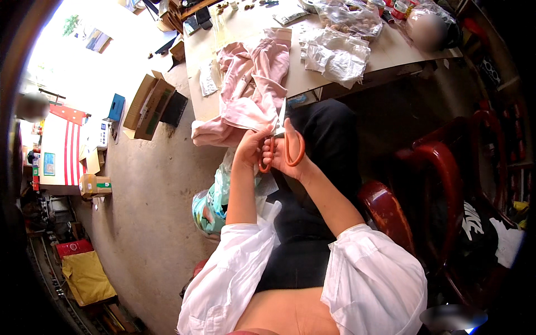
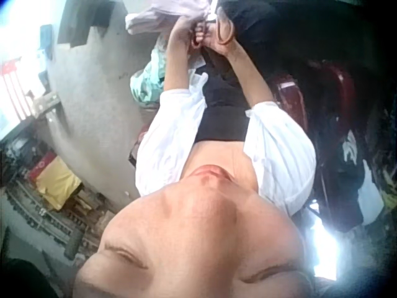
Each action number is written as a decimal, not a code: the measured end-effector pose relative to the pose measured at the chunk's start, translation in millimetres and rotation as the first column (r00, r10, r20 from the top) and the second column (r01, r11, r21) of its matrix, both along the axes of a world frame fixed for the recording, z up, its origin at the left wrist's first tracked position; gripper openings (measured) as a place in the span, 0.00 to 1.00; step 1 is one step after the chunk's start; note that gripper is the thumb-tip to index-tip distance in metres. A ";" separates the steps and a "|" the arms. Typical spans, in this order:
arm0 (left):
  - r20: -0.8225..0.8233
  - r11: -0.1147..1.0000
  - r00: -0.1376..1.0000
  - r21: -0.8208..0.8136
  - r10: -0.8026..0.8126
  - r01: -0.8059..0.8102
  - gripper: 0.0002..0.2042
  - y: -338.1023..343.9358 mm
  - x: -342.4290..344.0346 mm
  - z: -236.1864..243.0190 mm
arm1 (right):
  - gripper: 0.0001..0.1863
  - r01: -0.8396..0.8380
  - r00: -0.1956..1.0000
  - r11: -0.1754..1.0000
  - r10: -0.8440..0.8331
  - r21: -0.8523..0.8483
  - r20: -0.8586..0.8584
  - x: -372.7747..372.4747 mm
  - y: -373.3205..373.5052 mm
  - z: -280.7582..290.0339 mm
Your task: The person uses orange-handled scissors to cut a piece of white plastic packaging and then cuts a pink piece of fabric. The person is seated at a table in a cluttered room, handling the materials one at a time.
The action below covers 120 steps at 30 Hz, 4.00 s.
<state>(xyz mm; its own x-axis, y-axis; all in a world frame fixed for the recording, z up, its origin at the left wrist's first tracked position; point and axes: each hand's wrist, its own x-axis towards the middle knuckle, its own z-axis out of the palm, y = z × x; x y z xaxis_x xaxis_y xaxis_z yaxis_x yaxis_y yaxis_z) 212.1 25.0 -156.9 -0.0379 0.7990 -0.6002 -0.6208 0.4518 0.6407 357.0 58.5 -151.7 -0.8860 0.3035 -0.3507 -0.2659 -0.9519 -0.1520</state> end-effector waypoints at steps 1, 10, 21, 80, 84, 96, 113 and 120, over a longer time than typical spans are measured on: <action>0.116 1.000 0.993 -0.001 -0.015 0.015 0.10 0.0 0.1 -5.8 | 0.43 0.021 0.999 1.000 -0.021 -0.013 0.046 1.4 2.8 -1.0; 0.267 0.983 0.963 0.158 0.046 -0.091 0.10 -2.3 -0.8 -24.6 | 0.37 0.080 0.977 0.975 -0.118 0.207 0.178 -9.3 -1.8 -12.0; 0.173 0.931 0.941 0.174 0.292 -0.321 0.08 10.0 16.8 -20.5 | 0.22 0.132 0.983 0.989 -0.122 -0.067 0.136 4.9 -3.5 -11.2; 0.111 0.864 0.971 0.444 0.211 -0.239 0.14 -27.2 58.3 48.6 | 0.31 0.218 0.926 0.895 -0.315 0.388 0.207 19.4 9.1 17.8; 0.227 0.875 0.957 0.406 0.183 -0.263 0.14 -12.7 47.0 28.4 | 0.32 0.121 0.955 0.895 -0.223 0.429 0.196 27.9 11.1 28.1; 0.168 0.906 0.983 0.399 0.075 -0.137 0.19 -14.6 44.4 39.3 | 0.40 0.082 0.986 0.952 -0.121 0.295 0.118 33.2 19.5 39.9; 0.146 0.878 0.969 0.411 0.201 -0.244 0.25 -30.0 54.6 48.3 | 0.29 0.464 0.810 0.808 -0.553 0.363 0.195 50.0 65.7 19.0; 0.134 0.856 0.984 0.488 0.118 -0.169 0.25 54.3 43.0 73.2 | 0.26 0.452 0.855 0.806 -0.513 0.383 0.070 86.3 52.1 12.7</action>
<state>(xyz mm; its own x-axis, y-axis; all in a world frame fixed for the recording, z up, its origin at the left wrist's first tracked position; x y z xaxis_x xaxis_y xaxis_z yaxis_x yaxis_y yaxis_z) 255.1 79.3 -83.6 -0.1385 0.9814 -0.1332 -0.7239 -0.0085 0.6899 443.3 110.6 -139.0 -0.5320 0.8031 -0.2685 -0.6194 -0.5852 -0.5233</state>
